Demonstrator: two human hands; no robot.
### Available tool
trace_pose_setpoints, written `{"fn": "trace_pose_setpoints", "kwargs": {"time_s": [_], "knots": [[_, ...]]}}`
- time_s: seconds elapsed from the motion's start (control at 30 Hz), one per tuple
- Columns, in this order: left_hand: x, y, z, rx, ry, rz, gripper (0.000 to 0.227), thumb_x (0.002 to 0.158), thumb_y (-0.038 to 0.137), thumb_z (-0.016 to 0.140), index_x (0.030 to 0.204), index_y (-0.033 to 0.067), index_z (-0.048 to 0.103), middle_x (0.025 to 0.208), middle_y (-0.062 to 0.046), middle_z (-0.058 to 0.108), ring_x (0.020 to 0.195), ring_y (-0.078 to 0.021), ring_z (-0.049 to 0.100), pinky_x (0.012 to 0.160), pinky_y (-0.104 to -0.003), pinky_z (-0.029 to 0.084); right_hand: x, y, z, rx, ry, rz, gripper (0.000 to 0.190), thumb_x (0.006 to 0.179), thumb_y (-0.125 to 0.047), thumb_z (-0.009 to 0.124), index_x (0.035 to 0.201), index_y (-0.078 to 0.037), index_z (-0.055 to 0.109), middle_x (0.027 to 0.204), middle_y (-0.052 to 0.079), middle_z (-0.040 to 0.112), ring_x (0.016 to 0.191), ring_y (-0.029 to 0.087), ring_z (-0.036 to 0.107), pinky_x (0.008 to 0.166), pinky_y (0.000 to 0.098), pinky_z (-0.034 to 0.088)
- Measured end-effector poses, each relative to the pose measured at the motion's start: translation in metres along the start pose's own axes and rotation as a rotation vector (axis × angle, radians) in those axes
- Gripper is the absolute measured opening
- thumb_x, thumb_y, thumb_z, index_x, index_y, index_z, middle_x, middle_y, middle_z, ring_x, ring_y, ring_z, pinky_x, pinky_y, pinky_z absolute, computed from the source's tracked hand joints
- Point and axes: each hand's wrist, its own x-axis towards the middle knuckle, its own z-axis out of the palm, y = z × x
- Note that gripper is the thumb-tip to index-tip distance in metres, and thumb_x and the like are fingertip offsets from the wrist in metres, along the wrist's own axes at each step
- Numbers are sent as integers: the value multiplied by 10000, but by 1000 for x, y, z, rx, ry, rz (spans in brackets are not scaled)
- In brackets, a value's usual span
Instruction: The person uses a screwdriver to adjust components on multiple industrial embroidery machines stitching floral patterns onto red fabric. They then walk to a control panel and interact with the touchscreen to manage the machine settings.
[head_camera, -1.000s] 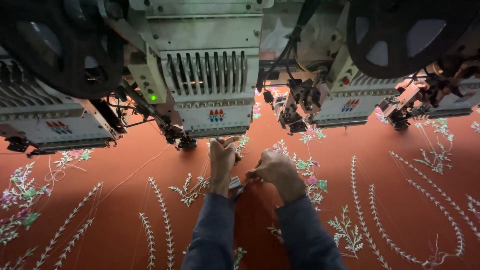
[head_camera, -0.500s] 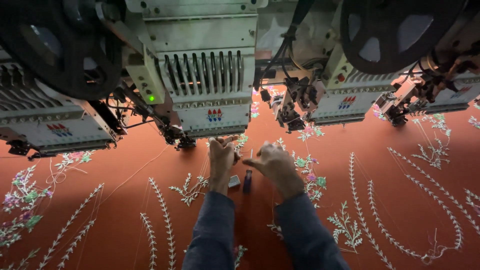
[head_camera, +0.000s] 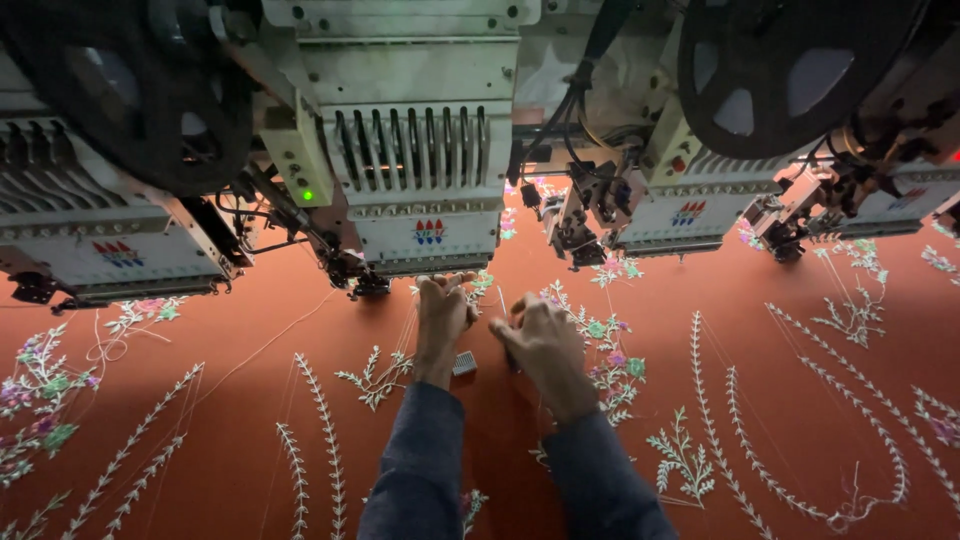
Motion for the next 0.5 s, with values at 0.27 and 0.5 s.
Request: {"fn": "trace_pose_setpoints", "kwargs": {"time_s": [0.27, 0.5], "knots": [[20, -27, -2, -13, 3, -5, 210, 901, -35, 397, 1085, 37, 326, 1171, -297, 668, 378, -181, 510, 371, -347, 411, 16, 14, 27, 108, 124, -85, 247, 887, -328, 670, 1074, -187, 746, 905, 102, 777, 936, 364, 748, 855, 524, 586], [26, -41, -3, -18, -28, -27, 221, 909, -30, 405, 1094, 56, 319, 1236, -305, 643, 401, -165, 501, 413, -371, 435, 19, 19, 38, 315, 344, -105, 267, 812, -280, 718, 1060, -246, 810, 870, 137, 707, 860, 351, 744, 783, 437, 627]]}}
